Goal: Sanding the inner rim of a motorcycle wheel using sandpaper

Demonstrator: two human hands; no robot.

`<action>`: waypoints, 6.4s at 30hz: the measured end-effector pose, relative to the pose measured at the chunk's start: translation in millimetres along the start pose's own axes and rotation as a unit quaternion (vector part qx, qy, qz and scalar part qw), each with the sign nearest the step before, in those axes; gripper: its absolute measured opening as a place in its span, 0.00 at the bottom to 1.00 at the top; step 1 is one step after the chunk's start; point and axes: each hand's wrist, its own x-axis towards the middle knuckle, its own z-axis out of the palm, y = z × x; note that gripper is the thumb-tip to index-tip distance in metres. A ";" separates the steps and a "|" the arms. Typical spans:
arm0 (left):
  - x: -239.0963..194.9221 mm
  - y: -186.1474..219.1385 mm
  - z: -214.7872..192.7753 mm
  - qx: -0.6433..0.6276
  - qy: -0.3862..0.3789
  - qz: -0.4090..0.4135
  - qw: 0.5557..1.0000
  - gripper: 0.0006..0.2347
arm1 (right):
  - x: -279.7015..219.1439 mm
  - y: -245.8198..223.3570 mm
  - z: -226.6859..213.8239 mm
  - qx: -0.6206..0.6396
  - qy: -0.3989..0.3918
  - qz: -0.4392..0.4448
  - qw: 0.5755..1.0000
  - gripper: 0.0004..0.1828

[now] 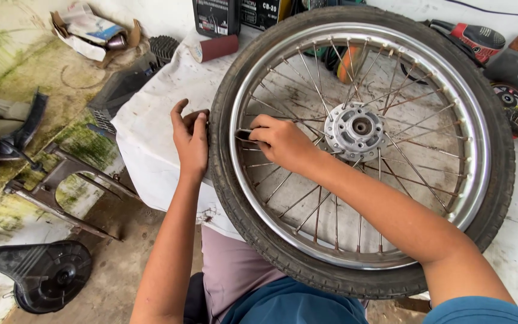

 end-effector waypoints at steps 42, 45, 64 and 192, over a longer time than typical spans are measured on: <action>-0.2 4.8 3.8 -0.006 0.029 0.001 1.000 0.20 | 0.2 3.5 6.6 0.211 0.022 0.118 0.970 0.09; 2.4 -0.2 4.6 -0.009 0.031 -0.001 0.999 0.21 | 12.7 -13.8 -12.9 0.187 0.032 0.102 0.977 0.10; -6.5 2.8 -1.9 0.021 0.021 -0.033 0.999 0.20 | 7.6 -35.0 -18.9 0.125 0.020 0.061 0.990 0.13; -24.0 13.7 -12.8 0.088 -0.003 0.124 0.988 0.11 | 17.7 -19.7 5.5 -0.021 -0.046 0.194 0.980 0.11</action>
